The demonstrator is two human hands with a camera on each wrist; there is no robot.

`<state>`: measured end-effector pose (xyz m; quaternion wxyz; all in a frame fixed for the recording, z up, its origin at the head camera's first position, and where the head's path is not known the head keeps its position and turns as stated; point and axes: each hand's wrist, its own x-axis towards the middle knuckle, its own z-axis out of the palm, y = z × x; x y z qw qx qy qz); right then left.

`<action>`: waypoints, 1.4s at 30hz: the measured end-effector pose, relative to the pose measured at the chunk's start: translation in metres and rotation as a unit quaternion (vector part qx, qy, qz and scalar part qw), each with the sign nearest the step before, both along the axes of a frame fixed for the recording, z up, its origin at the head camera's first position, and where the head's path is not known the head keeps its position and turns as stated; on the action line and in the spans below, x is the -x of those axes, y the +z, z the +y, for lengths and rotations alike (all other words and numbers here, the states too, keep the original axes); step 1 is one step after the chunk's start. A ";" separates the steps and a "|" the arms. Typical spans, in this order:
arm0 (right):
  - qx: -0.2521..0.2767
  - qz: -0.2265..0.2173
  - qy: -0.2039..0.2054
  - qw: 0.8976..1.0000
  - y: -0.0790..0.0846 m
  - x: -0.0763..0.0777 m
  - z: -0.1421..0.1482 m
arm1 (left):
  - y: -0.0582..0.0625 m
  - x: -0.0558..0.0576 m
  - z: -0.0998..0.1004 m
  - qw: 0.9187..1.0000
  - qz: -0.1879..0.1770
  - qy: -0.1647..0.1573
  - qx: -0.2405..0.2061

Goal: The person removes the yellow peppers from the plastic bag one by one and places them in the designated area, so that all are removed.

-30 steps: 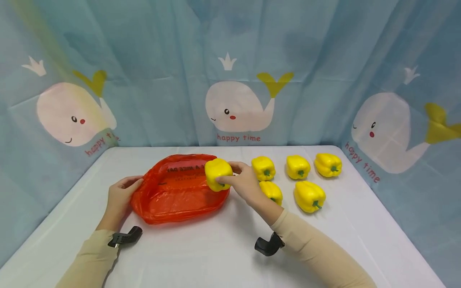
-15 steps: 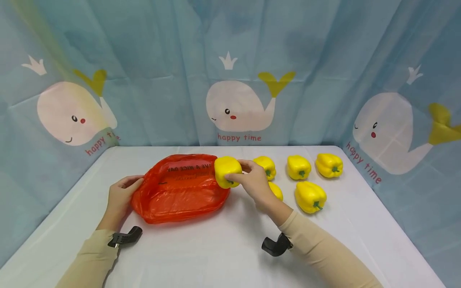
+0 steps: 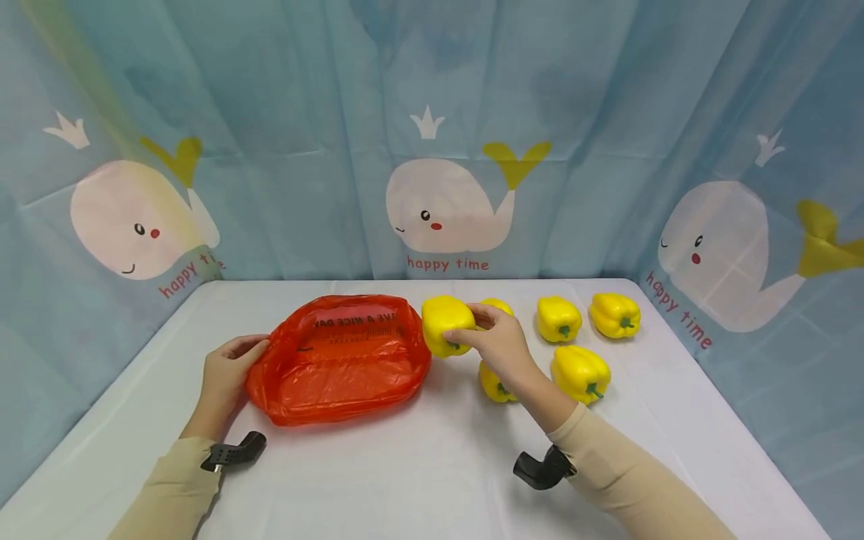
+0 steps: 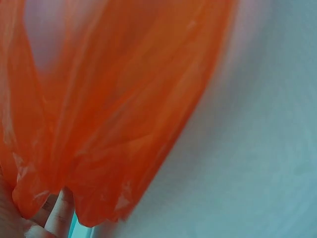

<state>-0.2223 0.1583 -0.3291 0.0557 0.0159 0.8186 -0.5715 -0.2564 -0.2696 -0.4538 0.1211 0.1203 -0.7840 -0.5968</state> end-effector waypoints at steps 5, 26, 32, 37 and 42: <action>0.017 0.006 0.004 1.000 0.005 -0.001 0.015 | 0.000 0.002 0.002 1.000 0.006 0.000 -0.003; -0.008 -0.002 -0.021 1.000 0.010 -0.005 0.065 | 0.000 0.000 -0.001 1.000 -0.011 0.011 0.009; -0.011 -0.001 -0.033 0.999 0.013 -0.006 0.080 | 0.001 -0.001 -0.001 1.000 -0.012 0.007 0.006; -0.018 -0.012 -0.050 0.999 0.014 -0.007 0.092 | 0.001 -0.001 0.000 1.000 -0.013 0.008 0.002; -0.034 -0.018 -0.048 0.998 0.014 -0.008 0.105 | 0.001 -0.001 0.002 1.000 -0.012 0.005 0.002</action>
